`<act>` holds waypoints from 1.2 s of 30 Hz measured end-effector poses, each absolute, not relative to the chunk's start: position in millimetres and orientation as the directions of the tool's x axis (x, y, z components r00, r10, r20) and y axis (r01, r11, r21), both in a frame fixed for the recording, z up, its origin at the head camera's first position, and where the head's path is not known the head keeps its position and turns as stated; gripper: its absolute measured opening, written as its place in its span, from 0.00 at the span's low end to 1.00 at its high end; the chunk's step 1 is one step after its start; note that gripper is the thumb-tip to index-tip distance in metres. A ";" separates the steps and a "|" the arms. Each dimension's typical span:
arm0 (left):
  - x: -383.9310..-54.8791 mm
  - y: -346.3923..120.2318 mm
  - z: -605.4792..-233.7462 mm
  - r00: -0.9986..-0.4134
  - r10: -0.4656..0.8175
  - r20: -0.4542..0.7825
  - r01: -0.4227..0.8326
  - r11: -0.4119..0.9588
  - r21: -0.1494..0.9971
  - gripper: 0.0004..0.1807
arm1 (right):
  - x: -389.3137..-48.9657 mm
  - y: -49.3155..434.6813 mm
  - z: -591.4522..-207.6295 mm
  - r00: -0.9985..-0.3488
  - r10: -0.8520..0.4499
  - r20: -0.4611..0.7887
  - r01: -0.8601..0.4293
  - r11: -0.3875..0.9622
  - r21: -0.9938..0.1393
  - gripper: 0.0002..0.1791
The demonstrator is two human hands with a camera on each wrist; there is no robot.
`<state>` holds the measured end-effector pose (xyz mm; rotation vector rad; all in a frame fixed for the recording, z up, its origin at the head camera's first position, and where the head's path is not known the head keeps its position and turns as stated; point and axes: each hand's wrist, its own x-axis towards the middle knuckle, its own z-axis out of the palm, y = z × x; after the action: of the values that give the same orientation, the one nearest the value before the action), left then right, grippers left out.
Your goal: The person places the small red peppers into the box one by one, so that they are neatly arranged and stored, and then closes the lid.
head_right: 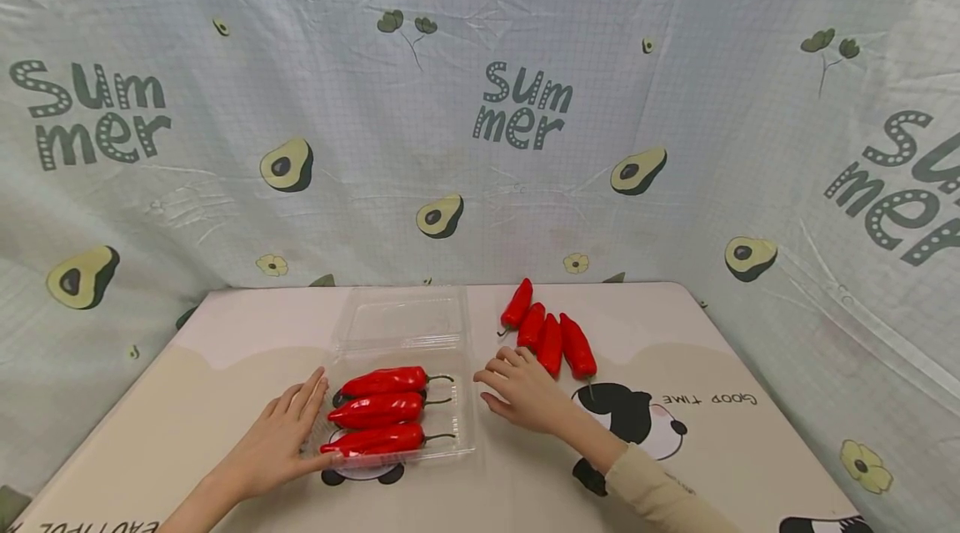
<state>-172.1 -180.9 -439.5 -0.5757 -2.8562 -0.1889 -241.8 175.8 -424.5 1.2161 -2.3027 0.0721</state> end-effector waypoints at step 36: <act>-172.0 -180.2 -440.1 -0.907 0.355 0.227 0.383 0.919 0.095 0.56 | -268.2 261.6 -441.6 -0.689 -0.392 0.609 -0.455 0.889 0.058 0.23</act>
<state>-172.0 -180.2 -440.1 -0.5587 -2.8736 -0.2038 -268.2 261.6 -441.6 0.6066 -2.4130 0.1283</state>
